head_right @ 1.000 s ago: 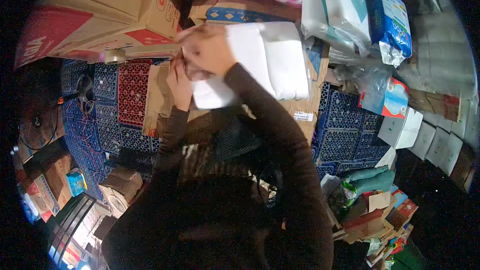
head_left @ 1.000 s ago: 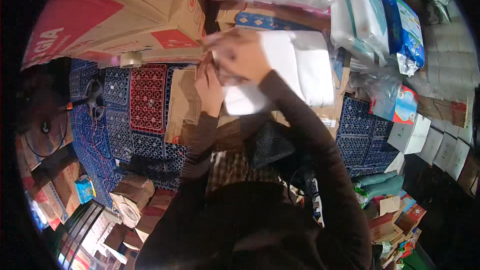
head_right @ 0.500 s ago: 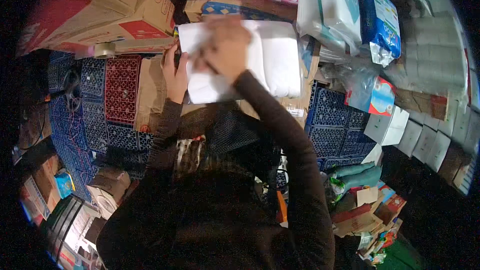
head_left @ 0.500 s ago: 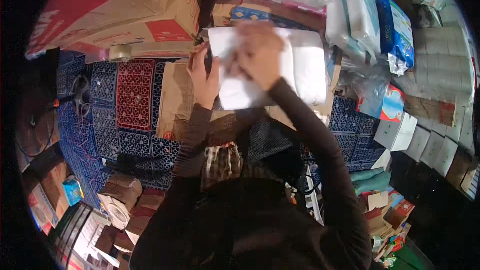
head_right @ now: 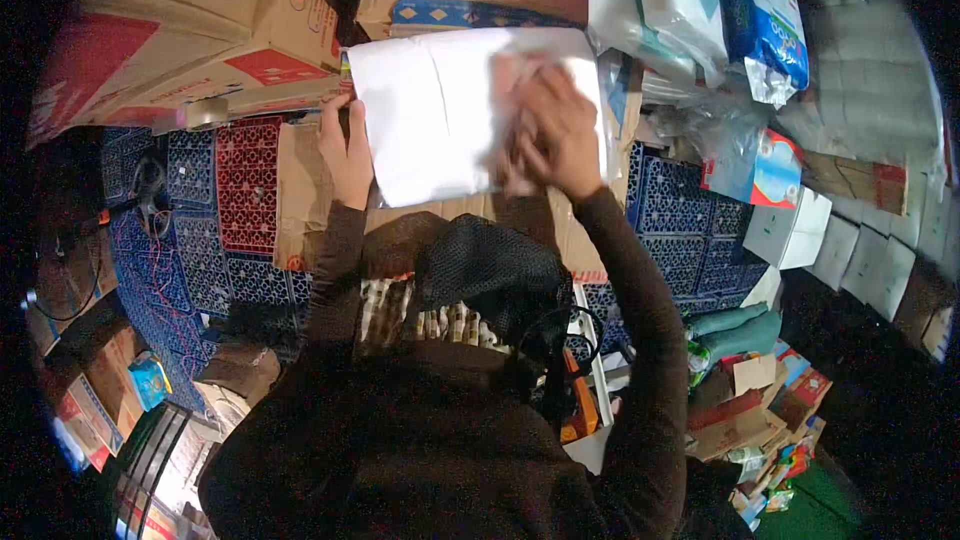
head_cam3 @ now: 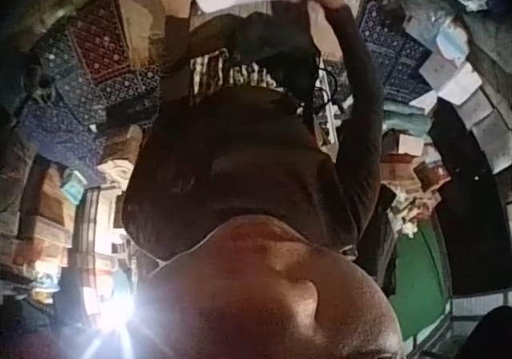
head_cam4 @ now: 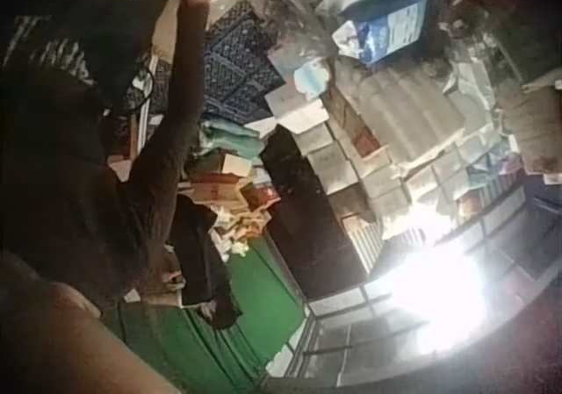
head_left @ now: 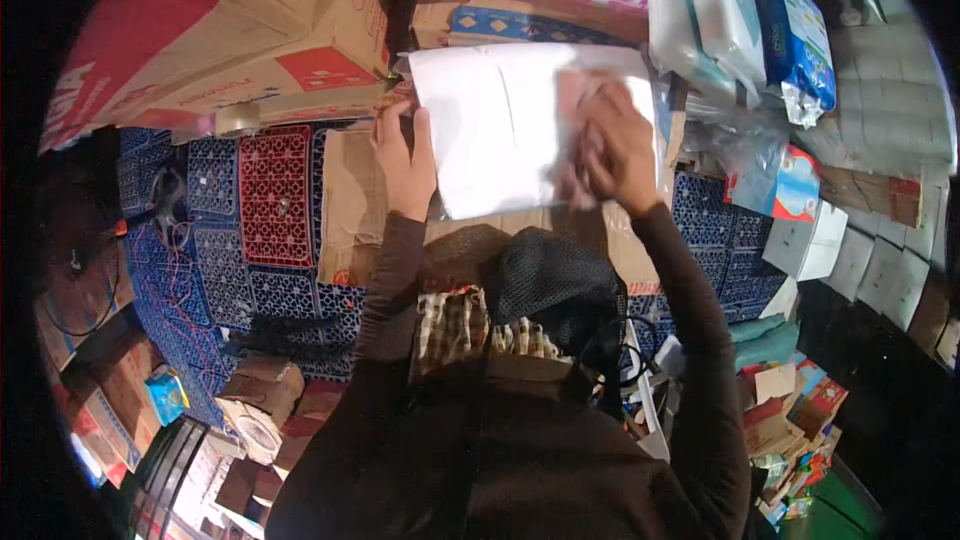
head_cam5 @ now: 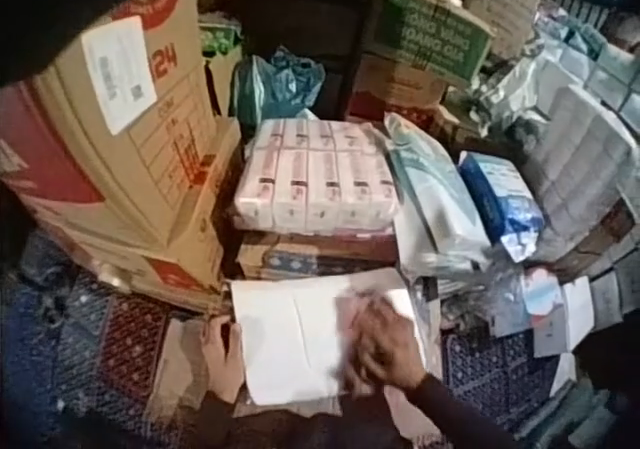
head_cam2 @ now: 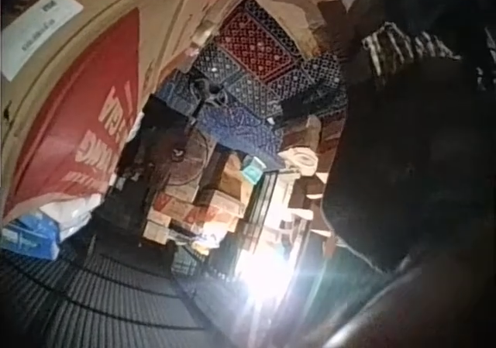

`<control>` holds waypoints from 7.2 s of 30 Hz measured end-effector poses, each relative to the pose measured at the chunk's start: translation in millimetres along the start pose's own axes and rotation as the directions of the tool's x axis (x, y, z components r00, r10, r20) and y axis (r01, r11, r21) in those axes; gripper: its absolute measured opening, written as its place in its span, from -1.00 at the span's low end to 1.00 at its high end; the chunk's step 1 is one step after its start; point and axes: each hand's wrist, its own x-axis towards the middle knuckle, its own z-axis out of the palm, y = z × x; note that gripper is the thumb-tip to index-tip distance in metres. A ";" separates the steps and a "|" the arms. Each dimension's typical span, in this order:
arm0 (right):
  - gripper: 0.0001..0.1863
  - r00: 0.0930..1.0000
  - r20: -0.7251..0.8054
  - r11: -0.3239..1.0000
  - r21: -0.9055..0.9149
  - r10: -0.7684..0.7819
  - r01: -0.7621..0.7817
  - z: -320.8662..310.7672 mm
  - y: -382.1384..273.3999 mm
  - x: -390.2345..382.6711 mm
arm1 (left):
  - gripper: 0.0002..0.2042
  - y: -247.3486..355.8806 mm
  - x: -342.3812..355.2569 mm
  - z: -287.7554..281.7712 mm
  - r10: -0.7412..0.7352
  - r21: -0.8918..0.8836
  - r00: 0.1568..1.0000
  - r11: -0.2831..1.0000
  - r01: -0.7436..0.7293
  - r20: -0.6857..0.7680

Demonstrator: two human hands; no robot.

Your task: The recorder is using a cloth to wipe dust off various plastic-wrapped consumer packages, such as diapers and tissues, in a storage area.

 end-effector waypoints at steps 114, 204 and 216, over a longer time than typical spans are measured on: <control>-0.44 0.968 -0.238 0.992 -0.071 0.083 -0.103 32.1 -5.7 9.6 | -0.80 187.5 -63.2 -88.3 0.441 -0.152 0.791 0.896 -0.417 0.424; -0.69 0.614 -0.482 0.780 0.408 0.625 -0.474 37.7 22.0 -68.0 | -0.68 31.5 83.5 28.9 0.523 0.514 0.724 0.512 -0.688 0.449; -0.51 0.615 -0.304 0.685 0.320 0.728 -0.654 27.0 31.9 -66.3 | -0.58 19.1 -29.2 -35.5 0.085 -0.021 0.936 0.996 -0.083 0.342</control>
